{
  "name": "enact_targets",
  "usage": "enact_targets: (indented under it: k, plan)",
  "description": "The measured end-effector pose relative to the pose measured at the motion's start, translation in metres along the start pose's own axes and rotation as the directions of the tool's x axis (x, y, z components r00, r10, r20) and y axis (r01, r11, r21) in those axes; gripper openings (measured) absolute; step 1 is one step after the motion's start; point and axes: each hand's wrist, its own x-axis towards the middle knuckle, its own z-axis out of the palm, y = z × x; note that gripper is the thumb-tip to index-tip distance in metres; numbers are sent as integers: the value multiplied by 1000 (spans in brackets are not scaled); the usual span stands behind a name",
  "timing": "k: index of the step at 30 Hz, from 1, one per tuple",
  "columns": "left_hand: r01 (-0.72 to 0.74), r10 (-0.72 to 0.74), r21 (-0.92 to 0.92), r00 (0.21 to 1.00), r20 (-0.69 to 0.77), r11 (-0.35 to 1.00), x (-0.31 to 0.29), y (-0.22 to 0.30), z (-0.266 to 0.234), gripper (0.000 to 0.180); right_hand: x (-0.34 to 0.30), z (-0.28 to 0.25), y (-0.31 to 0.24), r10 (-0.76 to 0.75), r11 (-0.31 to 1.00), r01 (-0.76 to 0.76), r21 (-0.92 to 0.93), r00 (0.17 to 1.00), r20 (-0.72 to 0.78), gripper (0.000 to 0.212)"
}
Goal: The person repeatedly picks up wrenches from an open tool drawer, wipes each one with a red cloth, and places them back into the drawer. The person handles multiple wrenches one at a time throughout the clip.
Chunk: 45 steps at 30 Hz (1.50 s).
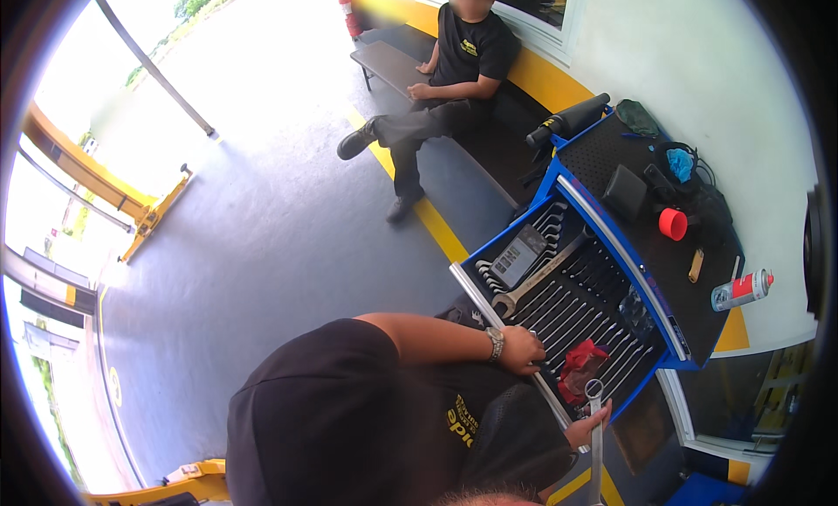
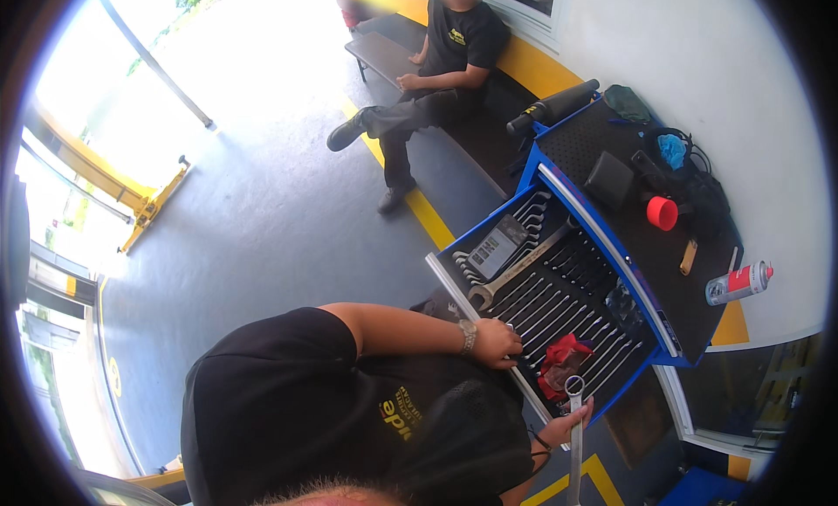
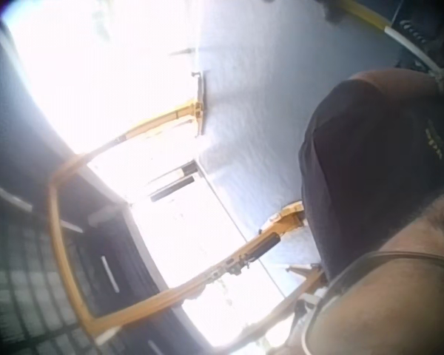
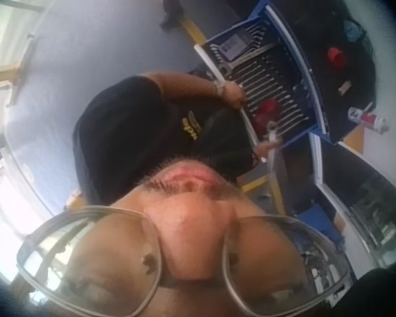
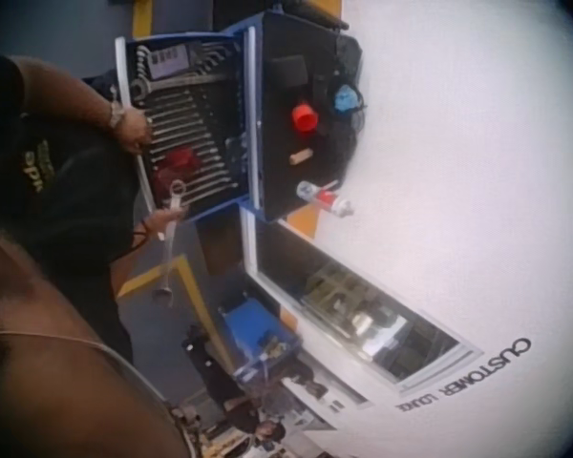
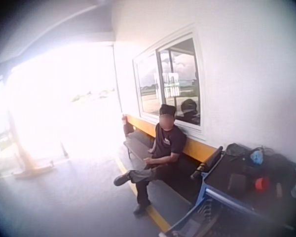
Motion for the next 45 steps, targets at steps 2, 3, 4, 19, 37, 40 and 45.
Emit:
enact_targets:
  k: [2,3,4,19,37,40,45]
  plan:
    - [-25,25,-11,999,24,1000,1,4,-1,33,-5,-4,10,82,996,-83,33,996,27,51]
    - [2,-2,5,1000,8,1000,0,1,-3,33,-9,-8,16,128,991,-129,45,991,29,51]
    - [-4,4,8,1000,12,1000,1,0,-7,33,-10,-6,11,187,981,-183,65,980,-65,47]
    - [-17,18,106,1000,-5,994,12,2,0,23,7,2,8,440,723,-375,580,898,32,26]
    - [-53,56,73,998,-38,996,10,3,0,23,11,-9,-13,260,905,-338,258,920,292,68]
    - [-33,37,90,998,-41,995,9,0,4,23,12,-10,-14,243,914,-326,241,916,319,67]
    - [-47,50,89,998,-27,995,14,3,2,23,14,-13,-14,251,904,-341,257,911,327,66]
